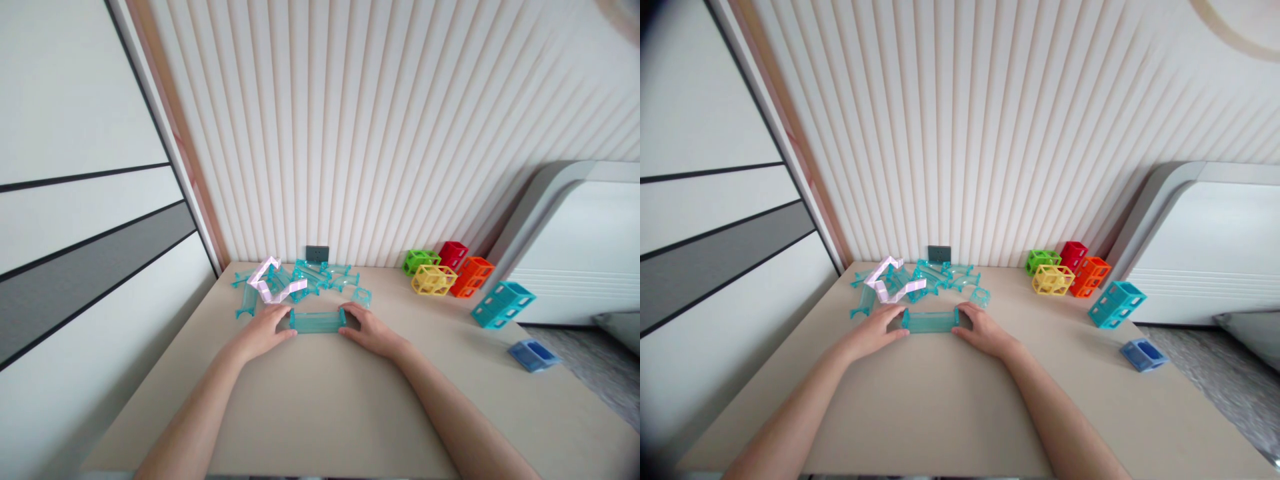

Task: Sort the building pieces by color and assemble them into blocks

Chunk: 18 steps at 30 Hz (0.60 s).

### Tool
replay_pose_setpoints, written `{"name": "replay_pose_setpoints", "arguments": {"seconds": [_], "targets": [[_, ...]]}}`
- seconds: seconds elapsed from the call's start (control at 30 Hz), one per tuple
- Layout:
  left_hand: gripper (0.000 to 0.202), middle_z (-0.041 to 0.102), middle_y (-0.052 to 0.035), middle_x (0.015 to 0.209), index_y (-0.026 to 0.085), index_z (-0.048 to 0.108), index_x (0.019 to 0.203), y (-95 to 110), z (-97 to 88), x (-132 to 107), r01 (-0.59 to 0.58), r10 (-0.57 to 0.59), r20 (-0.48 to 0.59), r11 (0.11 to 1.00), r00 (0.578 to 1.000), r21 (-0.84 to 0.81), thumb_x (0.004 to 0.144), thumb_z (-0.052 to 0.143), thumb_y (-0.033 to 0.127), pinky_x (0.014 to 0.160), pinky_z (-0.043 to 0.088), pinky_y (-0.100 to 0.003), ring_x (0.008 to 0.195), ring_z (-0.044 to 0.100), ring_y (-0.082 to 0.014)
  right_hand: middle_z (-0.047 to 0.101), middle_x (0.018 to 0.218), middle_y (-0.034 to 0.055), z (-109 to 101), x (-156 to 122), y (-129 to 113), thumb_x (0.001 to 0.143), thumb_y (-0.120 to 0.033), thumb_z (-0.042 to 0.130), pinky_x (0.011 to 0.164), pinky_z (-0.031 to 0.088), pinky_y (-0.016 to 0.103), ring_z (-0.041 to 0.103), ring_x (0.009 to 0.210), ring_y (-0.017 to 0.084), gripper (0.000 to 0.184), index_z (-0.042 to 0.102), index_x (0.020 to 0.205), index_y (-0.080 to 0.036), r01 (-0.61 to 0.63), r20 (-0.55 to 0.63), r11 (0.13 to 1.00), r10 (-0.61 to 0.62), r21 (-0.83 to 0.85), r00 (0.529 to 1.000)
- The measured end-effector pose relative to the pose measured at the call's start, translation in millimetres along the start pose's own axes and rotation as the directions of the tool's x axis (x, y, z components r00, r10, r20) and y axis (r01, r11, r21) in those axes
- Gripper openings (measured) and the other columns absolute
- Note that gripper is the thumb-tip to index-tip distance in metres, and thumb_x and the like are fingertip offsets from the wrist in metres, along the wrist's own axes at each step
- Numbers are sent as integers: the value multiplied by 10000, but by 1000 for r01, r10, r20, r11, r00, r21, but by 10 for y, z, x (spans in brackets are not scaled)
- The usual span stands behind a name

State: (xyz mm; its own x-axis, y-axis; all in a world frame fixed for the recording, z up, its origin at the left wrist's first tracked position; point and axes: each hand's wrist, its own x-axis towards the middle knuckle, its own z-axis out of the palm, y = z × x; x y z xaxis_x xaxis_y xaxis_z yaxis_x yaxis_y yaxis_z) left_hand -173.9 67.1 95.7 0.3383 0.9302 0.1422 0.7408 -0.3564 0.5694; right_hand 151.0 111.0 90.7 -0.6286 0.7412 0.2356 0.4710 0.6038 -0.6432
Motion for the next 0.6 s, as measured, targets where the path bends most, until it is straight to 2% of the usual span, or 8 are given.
{"name": "replay_pose_setpoints", "arguments": {"seconds": [0.13, 0.3, 0.47, 0.6], "targets": [[385, 659, -108, 1267, 212, 617, 1193, 32, -1, 7, 2, -2, 8, 1000, 1000, 14, 854, 691, 378, 1072, 441, -442, 1212, 592, -288, 615, 1312, 137, 4, -8, 15, 888, -386, 685, 1082, 452, 486, 589, 1217, 288, 468, 575, 1302, -200, -13, 5, 1000, 13, 4, 1000], [360, 661, -91, 1255, 230, 614, 1177, 60, -12, 1, -10, 10, 7, 1000, 1000, 25, 860, 682, 390, 1069, 441, -432, 1205, 593, -278, 601, 1357, 131, 18, -33, 33, 832, -396, 748, 1106, 424, 513, 575, 1254, 300, 775, 396, 1506, -242, -62, -11, 997, 63, 50, 998], [320, 669, -87, 1216, 230, 618, 1118, 52, -1, 3, -13, 13, 2, 999, 1000, 34, 850, 689, 390, 1041, 458, -432, 1180, 603, -285, 649, 1266, 119, 37, -32, 35, 834, -356, 738, 1046, 476, 502, 633, 1147, 288, 746, 420, 1499, -245, -91, -20, 995, 92, 47, 996], [318, 667, -89, 1209, 229, 614, 1117, 47, 2, 7, -10, 10, 2, 999, 1000, 33, 847, 691, 378, 1031, 463, -433, 1163, 606, -284, 653, 1255, 124, 48, -22, 33, 826, -347, 746, 1034, 489, 495, 637, 1142, 291, 729, 447, 1482, -238, -98, -22, 994, 99, 42, 995]]}}
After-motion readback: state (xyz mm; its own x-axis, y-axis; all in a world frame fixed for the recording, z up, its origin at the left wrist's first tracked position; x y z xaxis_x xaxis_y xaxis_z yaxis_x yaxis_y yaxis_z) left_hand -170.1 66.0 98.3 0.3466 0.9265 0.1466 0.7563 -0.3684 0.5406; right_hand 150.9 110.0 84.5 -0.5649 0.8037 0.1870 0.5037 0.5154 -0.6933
